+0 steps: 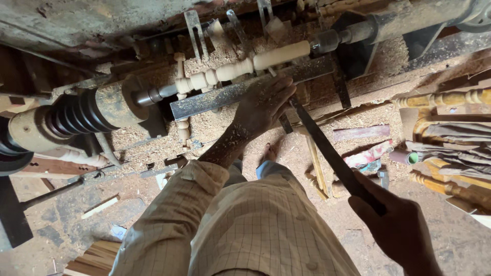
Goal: The person turns a wooden spindle blank on a lathe, holding a long chisel against the rotating wood to shape beads and profiles, steadying the tool with the other hand. They later switch to a smaller gouge and continue cutting the spindle while the lathe spins.
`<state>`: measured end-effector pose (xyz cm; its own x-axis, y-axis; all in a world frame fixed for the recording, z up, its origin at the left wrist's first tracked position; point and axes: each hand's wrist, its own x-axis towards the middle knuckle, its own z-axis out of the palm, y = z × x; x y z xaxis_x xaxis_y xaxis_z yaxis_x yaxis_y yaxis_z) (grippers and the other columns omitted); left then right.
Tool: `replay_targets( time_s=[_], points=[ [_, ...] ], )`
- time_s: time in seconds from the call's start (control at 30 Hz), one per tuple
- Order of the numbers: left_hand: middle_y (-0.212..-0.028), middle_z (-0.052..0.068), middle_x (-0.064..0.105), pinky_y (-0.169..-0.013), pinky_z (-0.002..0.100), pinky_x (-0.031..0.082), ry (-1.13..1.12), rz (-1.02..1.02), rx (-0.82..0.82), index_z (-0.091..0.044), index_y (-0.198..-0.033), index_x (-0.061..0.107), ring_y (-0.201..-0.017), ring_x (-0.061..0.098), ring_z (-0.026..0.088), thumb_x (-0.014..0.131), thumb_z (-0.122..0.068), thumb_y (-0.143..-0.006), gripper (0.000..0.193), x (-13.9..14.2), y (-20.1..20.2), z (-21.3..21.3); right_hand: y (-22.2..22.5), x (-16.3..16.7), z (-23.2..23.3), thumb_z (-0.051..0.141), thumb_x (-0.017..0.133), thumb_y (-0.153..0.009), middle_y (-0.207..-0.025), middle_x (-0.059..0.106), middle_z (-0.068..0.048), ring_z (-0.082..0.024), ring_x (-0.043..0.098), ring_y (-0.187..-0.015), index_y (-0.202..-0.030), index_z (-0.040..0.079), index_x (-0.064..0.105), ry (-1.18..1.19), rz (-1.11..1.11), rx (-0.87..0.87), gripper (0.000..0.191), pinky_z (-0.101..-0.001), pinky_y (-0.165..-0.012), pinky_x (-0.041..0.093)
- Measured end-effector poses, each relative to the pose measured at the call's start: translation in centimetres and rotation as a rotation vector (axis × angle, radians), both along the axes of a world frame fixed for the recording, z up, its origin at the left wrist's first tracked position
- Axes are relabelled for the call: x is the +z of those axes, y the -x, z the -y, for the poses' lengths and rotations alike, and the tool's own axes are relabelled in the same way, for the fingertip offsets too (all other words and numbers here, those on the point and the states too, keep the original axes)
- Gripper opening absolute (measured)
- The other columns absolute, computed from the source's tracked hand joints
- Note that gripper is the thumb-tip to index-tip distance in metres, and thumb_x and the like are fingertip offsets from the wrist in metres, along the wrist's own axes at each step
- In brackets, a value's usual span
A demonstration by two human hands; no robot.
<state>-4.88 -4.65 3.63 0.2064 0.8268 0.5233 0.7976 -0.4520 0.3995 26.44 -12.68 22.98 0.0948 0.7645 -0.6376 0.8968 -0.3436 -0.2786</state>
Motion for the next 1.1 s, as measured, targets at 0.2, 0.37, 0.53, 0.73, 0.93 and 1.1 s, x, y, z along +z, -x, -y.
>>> replay_targets(
  time_s=[0.2,0.37,0.53,0.73,0.93,1.1],
  points=[
    [-0.135,0.008,0.069,-0.109,0.045,0.056,-0.032,0.030,0.049,-0.011,-0.127,0.071,-0.129,0.064,0.026,0.082,-0.029,-0.094,0.040,0.6,-0.8,-1.2,-1.0,0.2,-2.1,0.045,0.080,-0.086,-0.077,0.077,-0.007,-0.016,0.067,-0.053,-0.140,0.037,0.068,0.008,0.104,0.067,0.055,-0.0337,-0.057,0.056],
    [-0.127,0.003,0.072,-0.106,0.032,0.062,0.387,0.310,0.029,-0.018,-0.123,0.073,-0.120,0.072,0.020,0.063,-0.019,-0.111,0.016,0.5,-2.3,-3.3,-1.2,0.3,-1.6,0.046,0.079,-0.088,-0.075,0.076,-0.005,-0.015,0.065,-0.048,-0.140,0.036,0.067,-0.036,0.117,0.054,0.054,-0.0330,-0.052,0.055],
    [-0.135,0.011,0.071,-0.109,0.041,0.053,0.025,0.001,-0.042,-0.011,-0.129,0.074,-0.126,0.068,0.028,0.066,-0.005,-0.095,0.036,0.0,-2.0,-3.2,1.6,-0.4,2.1,0.047,0.078,-0.088,-0.082,0.084,-0.004,-0.017,0.070,-0.054,-0.140,0.036,0.068,-0.068,0.118,-0.089,0.054,-0.0356,-0.054,0.057],
    [-0.142,0.014,0.065,-0.117,0.039,0.054,0.028,0.191,-0.135,-0.008,-0.136,0.068,-0.138,0.060,0.028,0.064,-0.017,-0.110,0.028,-0.4,-1.2,-3.1,6.9,-2.1,6.5,0.030,0.080,-0.083,-0.098,0.083,-0.010,-0.015,0.080,-0.087,-0.136,0.022,0.070,-0.213,-0.026,-0.281,0.054,-0.0331,-0.076,0.061],
    [-0.140,0.010,0.069,-0.110,0.039,0.055,0.073,0.098,-0.099,-0.009,-0.133,0.071,-0.134,0.063,0.025,0.057,-0.016,-0.108,0.030,0.3,-0.9,-3.0,10.7,-3.1,8.5,0.021,0.083,-0.080,-0.100,0.082,-0.012,-0.016,0.080,-0.090,-0.133,0.018,0.072,-0.286,-0.008,-0.392,0.054,-0.0328,-0.079,0.061],
    [-0.141,0.011,0.067,-0.112,0.041,0.054,0.024,0.086,-0.100,-0.007,-0.134,0.070,-0.135,0.061,0.026,0.053,-0.021,-0.110,0.031,1.0,-1.2,-3.5,13.4,-3.9,9.4,0.020,0.079,-0.082,-0.104,0.082,-0.012,-0.015,0.080,-0.091,-0.135,0.013,0.069,-0.373,-0.083,-0.454,0.054,-0.0324,-0.077,0.061]
  ],
)
